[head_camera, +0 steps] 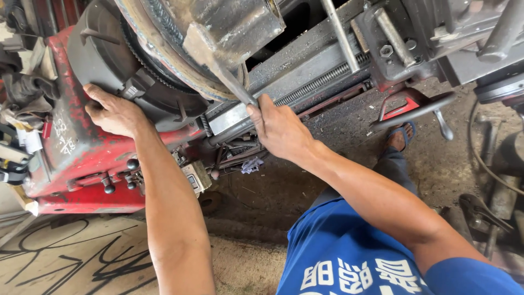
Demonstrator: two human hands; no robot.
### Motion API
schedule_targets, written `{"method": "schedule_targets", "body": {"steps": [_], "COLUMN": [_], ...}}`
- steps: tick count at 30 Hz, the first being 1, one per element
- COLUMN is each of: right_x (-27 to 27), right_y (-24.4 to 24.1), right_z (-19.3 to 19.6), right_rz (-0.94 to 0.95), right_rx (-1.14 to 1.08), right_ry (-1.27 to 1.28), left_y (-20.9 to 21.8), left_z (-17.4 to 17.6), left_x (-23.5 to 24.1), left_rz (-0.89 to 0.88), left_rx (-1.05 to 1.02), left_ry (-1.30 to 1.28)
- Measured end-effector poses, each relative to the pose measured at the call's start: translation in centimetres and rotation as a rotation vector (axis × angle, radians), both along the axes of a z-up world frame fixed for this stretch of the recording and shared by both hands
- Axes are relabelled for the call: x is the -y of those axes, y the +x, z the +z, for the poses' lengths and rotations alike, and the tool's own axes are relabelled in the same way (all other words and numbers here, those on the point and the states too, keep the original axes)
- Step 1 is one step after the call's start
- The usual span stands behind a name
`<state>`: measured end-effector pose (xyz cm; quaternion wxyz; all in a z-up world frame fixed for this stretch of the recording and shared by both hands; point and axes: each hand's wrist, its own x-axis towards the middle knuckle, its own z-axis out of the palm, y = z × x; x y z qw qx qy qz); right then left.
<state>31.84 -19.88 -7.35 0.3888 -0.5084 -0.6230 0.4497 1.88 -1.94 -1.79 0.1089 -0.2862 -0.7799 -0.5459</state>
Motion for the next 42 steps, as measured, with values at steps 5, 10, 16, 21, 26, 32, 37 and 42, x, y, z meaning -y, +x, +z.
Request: {"method": "schedule_targets", "body": {"steps": [5,10,16,21,26,32,37,42], "right_x": [-0.3,0.3,0.7,0.9,1.0,1.4,1.3,2.0], "right_y": [1.0,1.5,0.8,0.0,1.2,0.5,0.3,1.0], "right_z": [1.0,1.1,-0.5,-2.3,-1.4,-2.8,-2.5,0.0], "right_rz": [-0.197,0.052,0.077,-0.026,0.003,-0.008,0.017,0.008], "right_rx": [0.139,-0.002,-0.065,-0.051,-0.012,-0.004,-0.01,0.005], "right_ry": [0.059,-0.178,-0.174,-0.081,-0.142,0.022,-0.018,-0.153], "left_y": [-1.2,-1.2,-2.1,-2.1,-2.6,-4.6,-5.3,-5.4], "left_z": [-1.4,-1.5,-2.3,-2.6,-3.3,-4.3,-5.3,-5.4], "left_x": [-0.8,-0.2,-0.4,-0.8,-1.3,-1.6,-2.3,-1.4], "left_rz": [0.005,-0.017,-0.014,-0.014,0.014,0.02,0.058,0.032], "left_rx": [-0.124,-0.055,-0.103,-0.124,-0.206,-0.233,-0.347,-0.405], "left_ry": [0.0,0.062,0.039,0.058,0.053,0.032,0.078,0.101]}}
